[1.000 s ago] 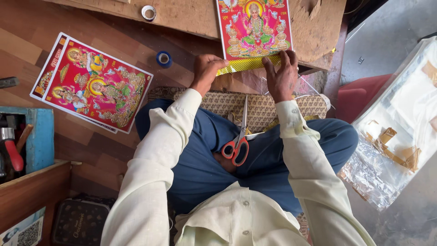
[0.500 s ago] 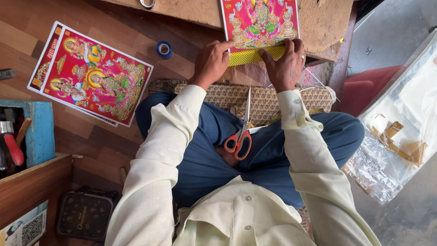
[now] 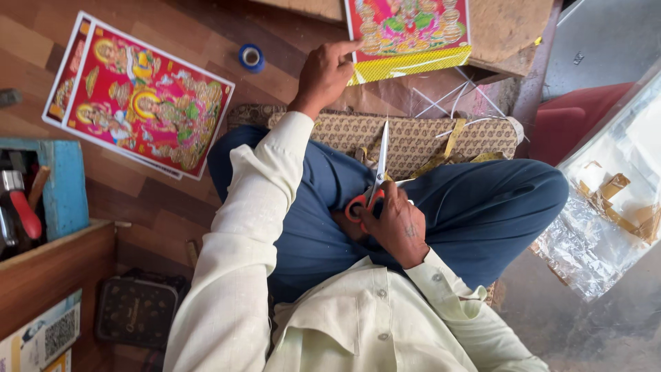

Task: The person sits on the floor and assembles printed materials by cutting a cardboard sheet, trimming the edges of a colorful printed sheet, placing it into a clear plastic sleeve, and securing the edges with yellow patterned tape.

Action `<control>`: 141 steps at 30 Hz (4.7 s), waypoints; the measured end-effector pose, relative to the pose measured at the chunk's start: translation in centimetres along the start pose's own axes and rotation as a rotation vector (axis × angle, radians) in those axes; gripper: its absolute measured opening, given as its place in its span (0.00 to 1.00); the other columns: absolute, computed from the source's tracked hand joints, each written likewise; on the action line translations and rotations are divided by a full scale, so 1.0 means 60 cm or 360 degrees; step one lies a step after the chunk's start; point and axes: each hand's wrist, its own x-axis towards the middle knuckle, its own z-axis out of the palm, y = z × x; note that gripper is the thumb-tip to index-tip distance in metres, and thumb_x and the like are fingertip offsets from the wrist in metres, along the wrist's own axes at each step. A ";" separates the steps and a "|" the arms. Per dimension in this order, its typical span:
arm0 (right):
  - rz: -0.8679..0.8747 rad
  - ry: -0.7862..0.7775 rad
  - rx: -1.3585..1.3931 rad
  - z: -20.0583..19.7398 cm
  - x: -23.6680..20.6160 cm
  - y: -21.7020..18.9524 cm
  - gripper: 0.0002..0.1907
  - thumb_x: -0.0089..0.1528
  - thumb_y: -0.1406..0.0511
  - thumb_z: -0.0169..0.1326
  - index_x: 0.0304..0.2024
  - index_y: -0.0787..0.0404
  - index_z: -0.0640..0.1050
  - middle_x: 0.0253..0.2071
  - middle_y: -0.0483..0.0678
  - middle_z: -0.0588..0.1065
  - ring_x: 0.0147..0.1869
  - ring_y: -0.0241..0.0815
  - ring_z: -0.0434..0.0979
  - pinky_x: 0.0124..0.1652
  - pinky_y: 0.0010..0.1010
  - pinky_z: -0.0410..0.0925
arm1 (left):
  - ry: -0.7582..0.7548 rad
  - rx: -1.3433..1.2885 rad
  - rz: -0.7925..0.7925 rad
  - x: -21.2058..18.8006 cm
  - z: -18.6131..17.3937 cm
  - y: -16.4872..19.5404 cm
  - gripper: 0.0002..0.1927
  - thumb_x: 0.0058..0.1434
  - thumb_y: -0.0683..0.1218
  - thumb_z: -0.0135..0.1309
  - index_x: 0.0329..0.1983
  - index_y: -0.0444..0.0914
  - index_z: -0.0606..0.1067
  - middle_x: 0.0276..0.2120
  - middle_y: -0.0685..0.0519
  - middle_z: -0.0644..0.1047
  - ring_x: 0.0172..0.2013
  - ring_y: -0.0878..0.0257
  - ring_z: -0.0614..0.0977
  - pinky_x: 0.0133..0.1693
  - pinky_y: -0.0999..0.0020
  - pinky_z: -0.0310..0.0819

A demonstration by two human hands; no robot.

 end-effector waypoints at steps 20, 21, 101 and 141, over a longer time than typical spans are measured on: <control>0.0680 -0.1076 0.2783 0.008 -0.015 0.088 0.30 0.68 0.49 0.50 0.64 0.64 0.73 0.33 0.49 0.76 0.26 0.35 0.76 0.20 0.20 0.57 | 0.0009 0.0055 0.0036 0.010 0.002 -0.002 0.23 0.59 0.42 0.51 0.58 0.47 0.81 0.36 0.51 0.84 0.30 0.62 0.82 0.35 0.64 0.78; 0.0598 -0.0986 0.2589 0.008 -0.013 0.083 0.31 0.67 0.48 0.48 0.63 0.62 0.72 0.32 0.48 0.76 0.25 0.36 0.76 0.20 0.20 0.58 | 0.0017 0.0078 0.0027 0.009 0.000 -0.001 0.23 0.58 0.42 0.51 0.57 0.48 0.81 0.36 0.52 0.84 0.29 0.63 0.82 0.34 0.65 0.78; -0.0248 0.0113 0.0435 -0.019 0.144 0.145 0.23 0.55 0.60 0.68 0.51 0.57 0.81 0.42 0.56 0.80 0.42 0.54 0.82 0.42 0.40 0.74 | 0.0217 0.0262 0.0319 0.024 -0.034 0.022 0.29 0.60 0.45 0.56 0.66 0.42 0.71 0.55 0.43 0.79 0.54 0.46 0.81 0.54 0.55 0.74; 0.0008 0.0345 0.1437 -0.086 0.405 0.240 0.33 0.54 0.73 0.65 0.62 0.72 0.72 0.44 0.55 0.80 0.46 0.41 0.83 0.47 0.30 0.78 | 0.0799 0.0124 -0.0031 0.047 0.003 -0.007 0.13 0.60 0.37 0.56 0.49 0.32 0.80 0.41 0.40 0.83 0.43 0.45 0.85 0.44 0.54 0.79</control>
